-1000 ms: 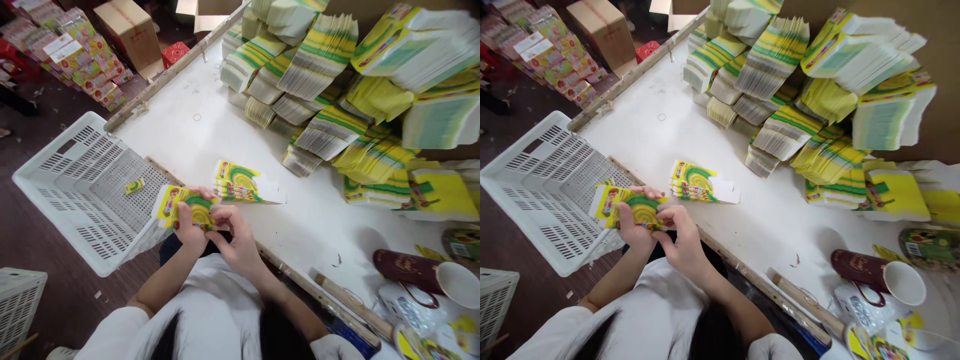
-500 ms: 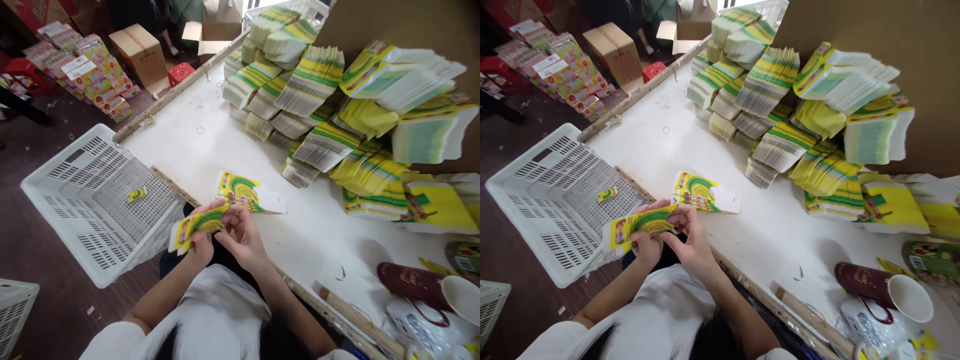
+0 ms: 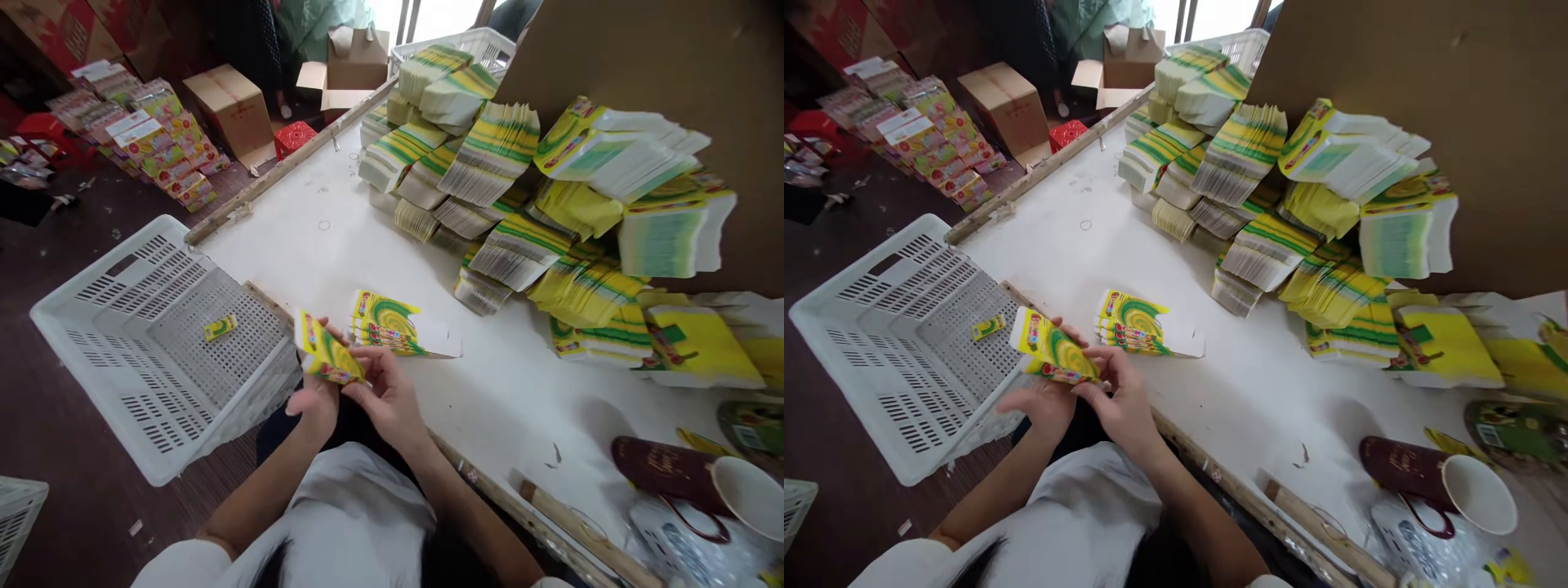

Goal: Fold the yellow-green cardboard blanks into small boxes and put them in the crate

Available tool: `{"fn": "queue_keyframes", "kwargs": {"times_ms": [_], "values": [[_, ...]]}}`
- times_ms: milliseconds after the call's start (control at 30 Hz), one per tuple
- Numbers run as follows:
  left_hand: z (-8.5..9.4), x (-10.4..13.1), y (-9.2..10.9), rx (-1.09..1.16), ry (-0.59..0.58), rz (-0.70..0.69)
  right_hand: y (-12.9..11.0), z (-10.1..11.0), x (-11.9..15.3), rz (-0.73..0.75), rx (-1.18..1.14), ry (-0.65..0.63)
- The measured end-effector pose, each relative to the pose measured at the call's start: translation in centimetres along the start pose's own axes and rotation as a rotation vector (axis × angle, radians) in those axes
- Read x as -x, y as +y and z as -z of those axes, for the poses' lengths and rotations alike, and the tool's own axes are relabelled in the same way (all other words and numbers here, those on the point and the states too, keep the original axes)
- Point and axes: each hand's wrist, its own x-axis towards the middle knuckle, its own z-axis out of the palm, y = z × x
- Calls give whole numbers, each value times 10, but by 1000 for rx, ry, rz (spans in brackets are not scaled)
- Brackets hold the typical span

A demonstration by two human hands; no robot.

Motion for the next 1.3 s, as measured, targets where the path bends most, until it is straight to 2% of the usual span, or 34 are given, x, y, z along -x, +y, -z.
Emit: {"fn": "queue_keyframes", "kwargs": {"times_ms": [67,167,233,367,467,533,600,633,700,767,800,933,967,1033,1133,1300], "values": [[0,0,-1,63,37,13,-2,7,-5,37,-16,47],[2,2,-2,183,154,10,-5,15,-6,140,112,81],[6,3,-1,204,155,3,-10,21,-4,217,216,84],[26,-1,21,137,-100,36,-32,42,2,371,498,17],[41,-4,48,42,-315,-33,-50,56,5,517,823,-94],[44,-3,61,-198,-492,-81,-55,57,6,607,973,-167],[39,-1,64,-488,-652,-88,-53,51,6,667,1007,-216],[35,1,62,-596,-695,-82,-50,48,5,679,986,-195],[27,5,55,-720,-699,-99,-43,40,5,655,882,-39],[21,8,46,-745,-650,-151,-35,34,5,547,716,125],[19,10,41,-734,-628,-184,-32,32,6,471,618,148],[20,11,27,-644,-575,-239,-21,24,6,173,293,-29],[21,11,24,-632,-551,-237,-19,22,5,116,242,-54],[22,9,20,-618,-483,-240,-15,18,4,33,169,-25],[20,7,18,-628,-394,-279,-8,11,1,-11,113,52],[13,7,15,-674,-376,-385,0,1,-7,2,142,76]]}}
